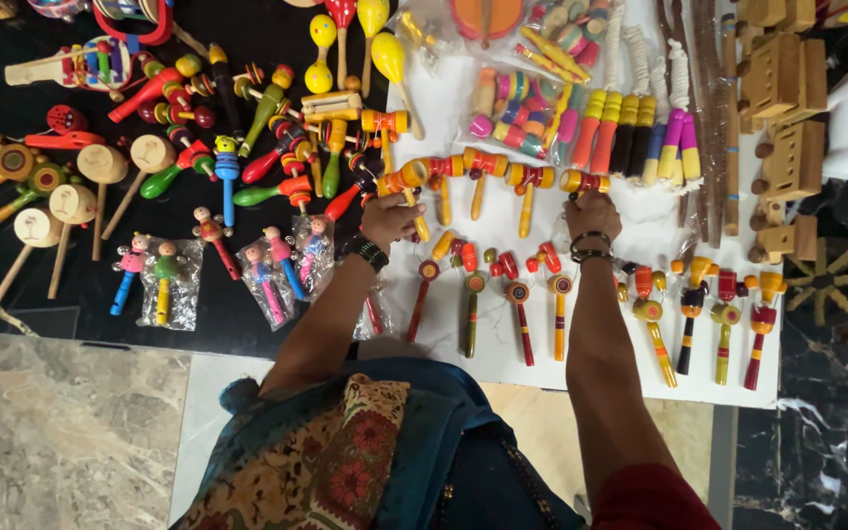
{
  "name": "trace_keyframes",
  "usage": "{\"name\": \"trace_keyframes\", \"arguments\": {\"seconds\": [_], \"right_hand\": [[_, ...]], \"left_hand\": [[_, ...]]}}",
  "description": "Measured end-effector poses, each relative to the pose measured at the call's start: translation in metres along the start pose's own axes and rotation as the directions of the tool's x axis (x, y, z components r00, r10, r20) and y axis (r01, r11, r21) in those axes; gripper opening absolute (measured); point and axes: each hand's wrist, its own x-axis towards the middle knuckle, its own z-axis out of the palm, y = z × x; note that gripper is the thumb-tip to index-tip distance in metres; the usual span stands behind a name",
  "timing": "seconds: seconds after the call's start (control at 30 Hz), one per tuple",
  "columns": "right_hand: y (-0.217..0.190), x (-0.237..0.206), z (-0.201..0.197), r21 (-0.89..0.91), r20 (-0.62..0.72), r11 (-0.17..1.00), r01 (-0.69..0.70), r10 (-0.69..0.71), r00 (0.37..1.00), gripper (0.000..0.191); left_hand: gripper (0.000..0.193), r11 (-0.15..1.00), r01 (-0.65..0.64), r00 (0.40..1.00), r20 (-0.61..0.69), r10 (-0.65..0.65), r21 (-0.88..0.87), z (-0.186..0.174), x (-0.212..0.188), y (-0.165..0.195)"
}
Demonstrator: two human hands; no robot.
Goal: The person wipes colorful wooden toys one at a time with a white cloth, picking each toy from a display table, rubbing its surfaces, and placing it back among the arranged toys. The person continues this pick-wipe-place cycle across many different toys throughout the clip.
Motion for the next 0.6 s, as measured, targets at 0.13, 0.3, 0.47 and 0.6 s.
{"name": "trace_keyframes", "arguments": {"seconds": [0.13, 0.3, 0.47, 0.6], "right_hand": [[-0.020, -0.009, -0.001, 0.035, -0.025, 0.993, 0.116, -0.116, 0.993, 0.026], [-0.055, -0.013, 0.011, -0.048, 0.188, 0.992, 0.119, -0.108, 0.976, 0.048], [-0.058, -0.011, 0.018, -0.115, 0.216, 0.985, 0.126, -0.099, 0.971, 0.053], [-0.052, -0.011, 0.016, -0.119, 0.173, 0.992, 0.040, -0.018, 0.985, 0.050]], "left_hand": [[0.032, 0.999, 0.041, 0.999, -0.012, -0.041, -0.018, -0.001, 0.005, 0.002], [0.032, 0.997, 0.035, 0.999, 0.012, -0.034, -0.067, 0.005, 0.010, 0.004], [0.031, 0.998, 0.018, 0.999, -0.032, -0.020, -0.066, -0.001, 0.009, 0.003], [0.030, 0.987, -0.015, 1.000, -0.005, 0.014, -0.161, -0.011, 0.008, 0.005]]}}
